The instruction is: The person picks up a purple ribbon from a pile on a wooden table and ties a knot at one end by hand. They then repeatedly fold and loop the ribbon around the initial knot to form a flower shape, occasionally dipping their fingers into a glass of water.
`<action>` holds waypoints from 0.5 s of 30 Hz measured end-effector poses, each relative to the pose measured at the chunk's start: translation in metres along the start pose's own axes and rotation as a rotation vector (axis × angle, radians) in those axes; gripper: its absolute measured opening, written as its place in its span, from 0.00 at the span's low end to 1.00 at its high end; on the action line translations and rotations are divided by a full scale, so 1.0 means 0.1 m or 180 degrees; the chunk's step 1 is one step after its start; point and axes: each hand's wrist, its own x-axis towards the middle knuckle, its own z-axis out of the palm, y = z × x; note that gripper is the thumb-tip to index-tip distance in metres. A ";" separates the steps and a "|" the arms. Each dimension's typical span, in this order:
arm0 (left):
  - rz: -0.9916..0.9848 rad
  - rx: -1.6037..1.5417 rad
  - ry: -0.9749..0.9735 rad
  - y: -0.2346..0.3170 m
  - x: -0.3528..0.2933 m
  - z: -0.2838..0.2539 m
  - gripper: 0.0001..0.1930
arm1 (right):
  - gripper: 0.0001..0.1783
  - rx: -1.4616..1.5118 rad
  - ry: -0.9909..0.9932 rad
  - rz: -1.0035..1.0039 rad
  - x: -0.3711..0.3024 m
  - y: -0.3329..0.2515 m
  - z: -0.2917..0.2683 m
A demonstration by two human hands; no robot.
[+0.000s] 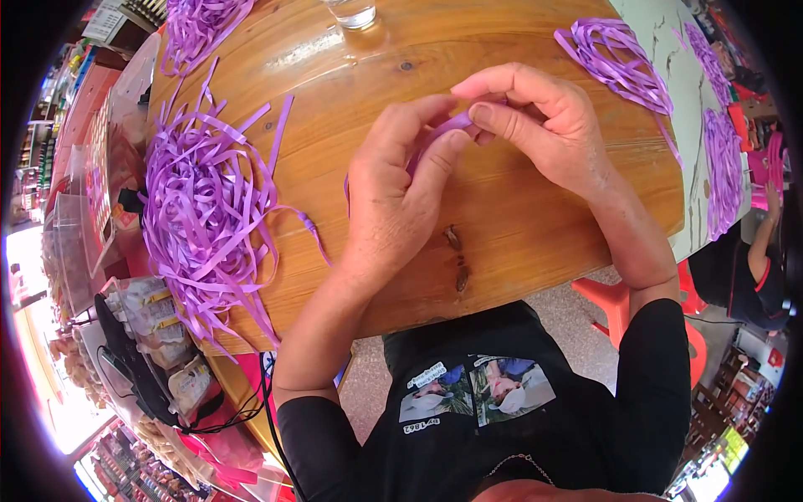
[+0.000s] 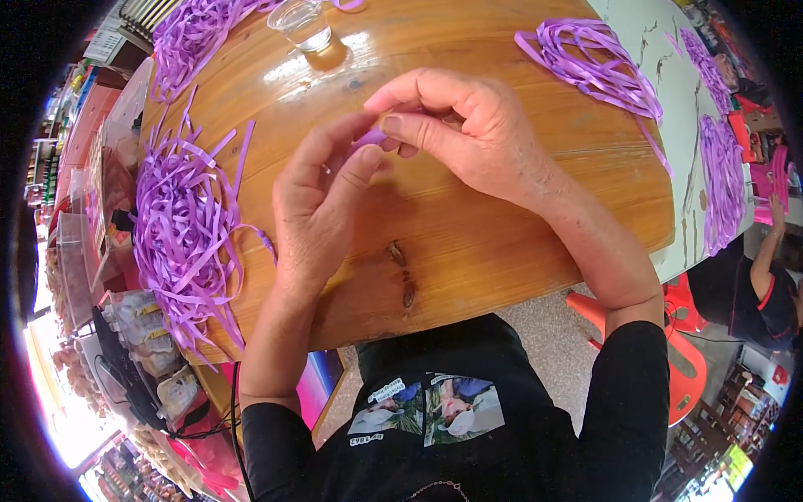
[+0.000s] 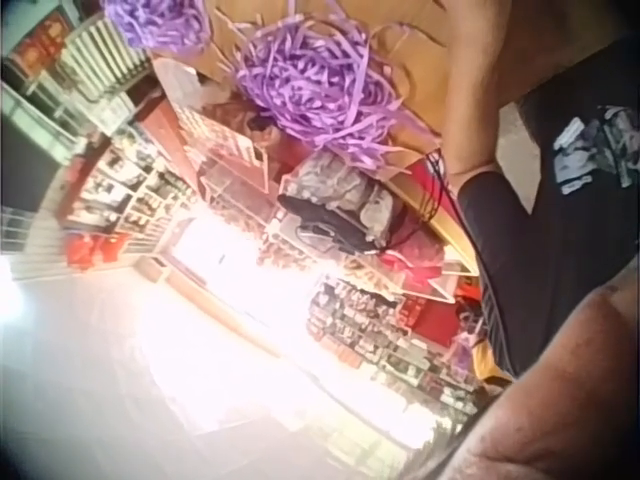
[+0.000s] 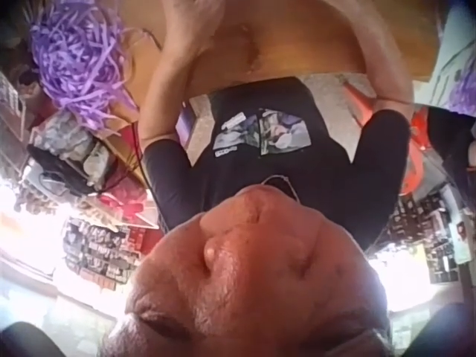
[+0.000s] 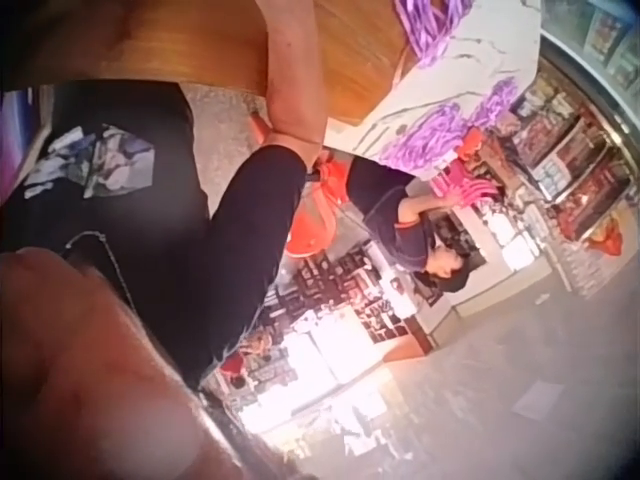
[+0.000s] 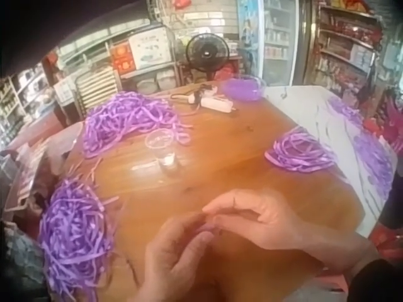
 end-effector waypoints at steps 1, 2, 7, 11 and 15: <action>-0.0204 0.0302 -0.0090 -0.01 0.00 -0.03 0.06 | 0.10 -0.0007 0.0007 0.0021 -0.01 0.01 -0.01; -0.0404 0.0606 -0.0180 -0.01 0.00 -0.05 0.05 | 0.10 0.0022 -0.0025 0.0044 -0.02 0.02 -0.01; -0.0414 0.0379 -0.0157 0.13 0.02 -0.12 0.04 | 0.10 -0.0279 0.0002 0.0006 0.00 -0.01 -0.07; -0.0707 0.0104 -0.0140 0.17 0.03 -0.13 0.05 | 0.10 -0.0768 0.0469 -0.0594 0.05 -0.05 -0.19; -0.0914 0.0000 -0.0132 0.15 0.03 -0.15 0.05 | 0.15 -0.2233 0.0211 -0.1681 0.07 -0.11 -0.09</action>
